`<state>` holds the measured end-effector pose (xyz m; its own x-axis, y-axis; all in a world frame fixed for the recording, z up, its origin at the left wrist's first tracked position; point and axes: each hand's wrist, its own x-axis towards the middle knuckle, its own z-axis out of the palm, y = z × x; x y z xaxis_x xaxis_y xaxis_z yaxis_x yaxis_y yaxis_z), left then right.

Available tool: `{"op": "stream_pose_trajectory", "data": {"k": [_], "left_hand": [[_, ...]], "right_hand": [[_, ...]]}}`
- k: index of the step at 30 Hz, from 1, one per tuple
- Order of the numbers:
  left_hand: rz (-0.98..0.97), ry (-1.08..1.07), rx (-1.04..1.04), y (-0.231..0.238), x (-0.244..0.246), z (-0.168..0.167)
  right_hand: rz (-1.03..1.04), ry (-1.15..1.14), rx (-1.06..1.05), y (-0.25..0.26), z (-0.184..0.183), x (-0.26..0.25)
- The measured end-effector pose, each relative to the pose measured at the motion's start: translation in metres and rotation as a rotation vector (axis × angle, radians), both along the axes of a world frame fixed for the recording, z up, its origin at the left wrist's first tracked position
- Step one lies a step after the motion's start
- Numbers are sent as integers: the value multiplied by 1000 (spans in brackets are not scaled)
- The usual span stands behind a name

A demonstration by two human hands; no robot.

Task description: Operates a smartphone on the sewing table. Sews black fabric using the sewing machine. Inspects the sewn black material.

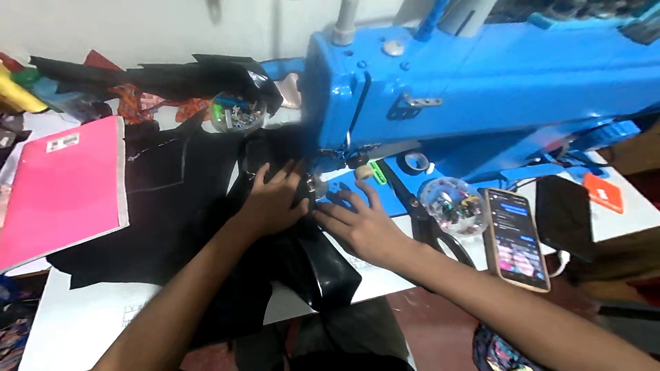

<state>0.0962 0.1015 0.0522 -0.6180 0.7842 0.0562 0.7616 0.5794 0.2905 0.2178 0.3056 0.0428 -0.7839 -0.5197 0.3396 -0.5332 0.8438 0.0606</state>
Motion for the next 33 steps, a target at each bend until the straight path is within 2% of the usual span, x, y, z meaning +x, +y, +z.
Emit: {"op": "stream_pose_trajectory", "data": {"k": [9,16,33], "left_hand": [[-33,72,38,-1,-4,-7],[-27,41,-27,0,-10,-4],[-42,28,-38,3,-24,-1]], "right_hand": [[1,11,-1,0,-2,-3],[-9,14,4,0,-2,-6],[-55,-3,17,-2,-1,-14]]}}
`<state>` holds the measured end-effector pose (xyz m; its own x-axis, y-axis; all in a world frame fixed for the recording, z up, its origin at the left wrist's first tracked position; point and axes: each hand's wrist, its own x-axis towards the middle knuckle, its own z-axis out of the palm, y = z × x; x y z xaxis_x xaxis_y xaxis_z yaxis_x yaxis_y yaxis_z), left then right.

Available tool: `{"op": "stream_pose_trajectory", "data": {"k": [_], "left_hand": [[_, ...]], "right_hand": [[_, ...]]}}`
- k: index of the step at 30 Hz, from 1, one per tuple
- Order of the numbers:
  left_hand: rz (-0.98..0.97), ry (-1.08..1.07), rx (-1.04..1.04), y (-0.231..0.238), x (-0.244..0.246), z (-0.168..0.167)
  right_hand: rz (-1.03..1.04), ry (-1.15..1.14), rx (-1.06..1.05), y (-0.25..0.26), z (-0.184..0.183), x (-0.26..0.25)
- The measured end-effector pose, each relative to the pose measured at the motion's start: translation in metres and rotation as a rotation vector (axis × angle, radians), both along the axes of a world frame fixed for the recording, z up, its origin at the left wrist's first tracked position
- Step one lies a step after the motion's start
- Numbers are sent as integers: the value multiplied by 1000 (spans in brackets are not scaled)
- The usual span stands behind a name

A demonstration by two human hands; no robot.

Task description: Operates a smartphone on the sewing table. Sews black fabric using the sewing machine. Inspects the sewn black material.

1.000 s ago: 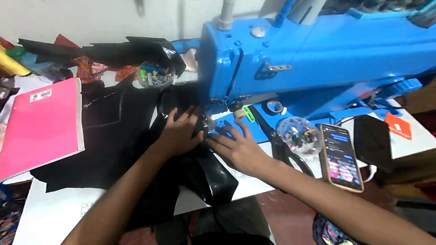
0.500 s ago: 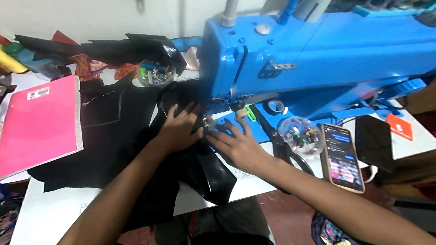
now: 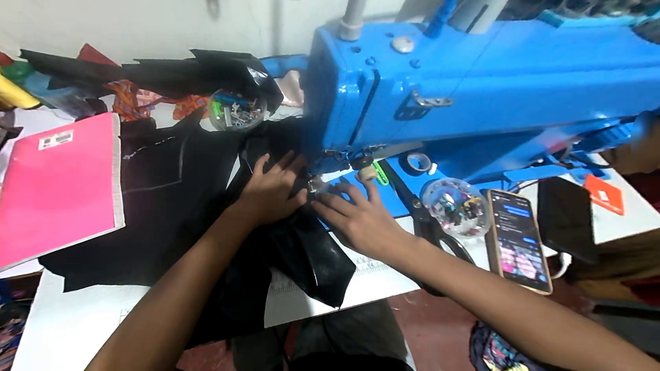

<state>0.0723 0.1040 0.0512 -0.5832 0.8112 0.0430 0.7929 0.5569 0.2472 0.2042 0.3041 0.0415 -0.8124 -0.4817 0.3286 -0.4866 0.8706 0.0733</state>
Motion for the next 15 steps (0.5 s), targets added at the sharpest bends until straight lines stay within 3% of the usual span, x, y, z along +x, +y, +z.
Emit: {"op": "stream_pose_trajectory", "data": {"k": [15], "left_hand": [[20,-46,-100,6,-10,9]], "right_hand": [[-21,3,-17,-2,2,-8]]}}
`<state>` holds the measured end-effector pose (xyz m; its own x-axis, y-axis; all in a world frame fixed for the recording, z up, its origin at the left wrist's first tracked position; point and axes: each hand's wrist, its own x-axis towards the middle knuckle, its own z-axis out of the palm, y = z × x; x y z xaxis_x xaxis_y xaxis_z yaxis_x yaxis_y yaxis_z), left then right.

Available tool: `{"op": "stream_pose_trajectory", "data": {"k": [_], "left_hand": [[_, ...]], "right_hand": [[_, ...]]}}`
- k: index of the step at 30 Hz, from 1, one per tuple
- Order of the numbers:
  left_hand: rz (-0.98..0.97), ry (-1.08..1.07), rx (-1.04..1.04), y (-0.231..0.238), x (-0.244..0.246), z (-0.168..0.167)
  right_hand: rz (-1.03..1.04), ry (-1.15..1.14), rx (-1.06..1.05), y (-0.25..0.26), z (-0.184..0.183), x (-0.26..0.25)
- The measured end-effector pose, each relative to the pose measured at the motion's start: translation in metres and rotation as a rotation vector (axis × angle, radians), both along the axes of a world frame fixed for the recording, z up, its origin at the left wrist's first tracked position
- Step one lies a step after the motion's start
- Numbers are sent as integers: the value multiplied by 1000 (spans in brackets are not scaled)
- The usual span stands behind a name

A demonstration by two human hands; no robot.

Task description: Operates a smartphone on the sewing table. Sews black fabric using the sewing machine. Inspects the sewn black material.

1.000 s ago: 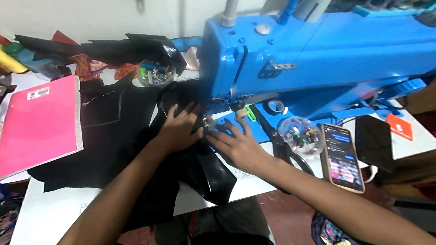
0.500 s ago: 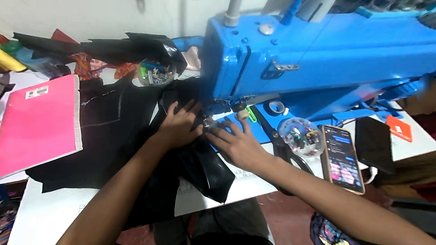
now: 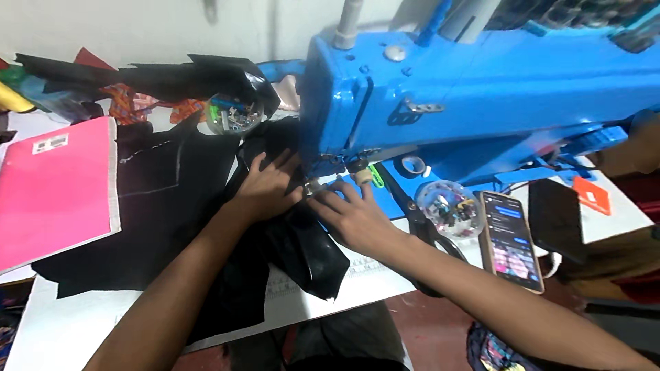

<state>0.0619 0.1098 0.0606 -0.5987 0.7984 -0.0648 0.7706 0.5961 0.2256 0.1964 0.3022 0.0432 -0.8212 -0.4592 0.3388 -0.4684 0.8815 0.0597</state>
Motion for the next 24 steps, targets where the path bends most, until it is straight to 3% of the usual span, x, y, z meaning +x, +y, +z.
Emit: {"op": "stream_pose_trajectory", "data": {"k": [24], "left_hand": [[-46,21,101,-2,-22,-6]], "right_hand": [[-73,-108,15,-23,8,12]]}}
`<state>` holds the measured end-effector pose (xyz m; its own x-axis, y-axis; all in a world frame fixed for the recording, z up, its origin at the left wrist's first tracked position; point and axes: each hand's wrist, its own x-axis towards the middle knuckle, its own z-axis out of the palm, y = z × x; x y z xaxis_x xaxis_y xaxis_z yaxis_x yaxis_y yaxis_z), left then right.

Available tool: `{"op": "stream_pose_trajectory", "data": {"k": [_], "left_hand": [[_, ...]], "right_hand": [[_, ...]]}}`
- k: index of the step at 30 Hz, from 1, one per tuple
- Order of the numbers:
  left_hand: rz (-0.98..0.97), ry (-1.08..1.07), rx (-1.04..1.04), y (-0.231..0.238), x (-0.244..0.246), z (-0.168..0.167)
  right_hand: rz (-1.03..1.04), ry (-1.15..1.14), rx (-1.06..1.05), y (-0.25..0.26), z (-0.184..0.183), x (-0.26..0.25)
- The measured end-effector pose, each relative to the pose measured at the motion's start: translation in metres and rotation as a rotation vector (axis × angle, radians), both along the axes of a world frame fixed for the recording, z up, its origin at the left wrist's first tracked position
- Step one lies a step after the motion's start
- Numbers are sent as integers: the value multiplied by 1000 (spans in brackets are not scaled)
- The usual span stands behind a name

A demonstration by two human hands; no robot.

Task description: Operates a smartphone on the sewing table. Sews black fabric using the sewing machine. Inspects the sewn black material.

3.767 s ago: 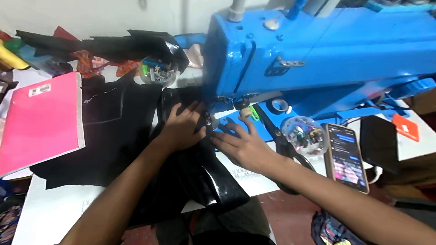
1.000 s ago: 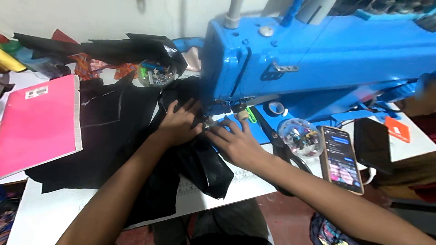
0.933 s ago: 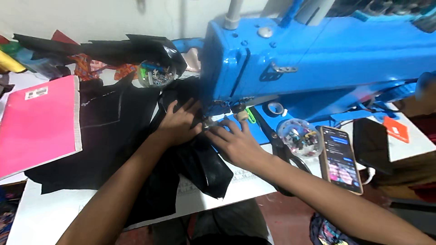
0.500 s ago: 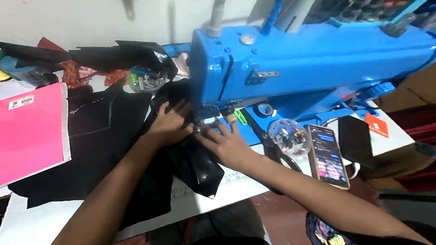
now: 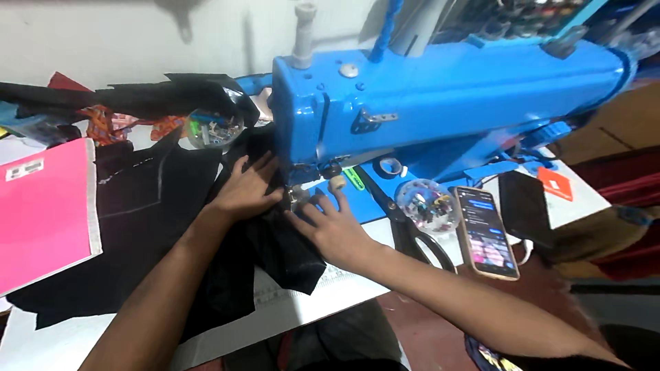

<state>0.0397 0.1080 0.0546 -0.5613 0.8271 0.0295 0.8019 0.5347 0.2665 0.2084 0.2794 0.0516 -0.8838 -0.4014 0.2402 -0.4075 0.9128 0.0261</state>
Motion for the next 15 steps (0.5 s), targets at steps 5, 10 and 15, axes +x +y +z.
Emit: {"op": "stream_pose_trajectory", "data": {"k": [5,10,15], "left_hand": [[-41,17,49,-2,-3,-3],[20,52,72,1,10,7],[132,178,191,-1,23,5]], "right_hand": [[-88,38,-99,14,2,6],[-447,-21,-62,65,22,-4],[-386,-20,-89,75,14,-1]]}}
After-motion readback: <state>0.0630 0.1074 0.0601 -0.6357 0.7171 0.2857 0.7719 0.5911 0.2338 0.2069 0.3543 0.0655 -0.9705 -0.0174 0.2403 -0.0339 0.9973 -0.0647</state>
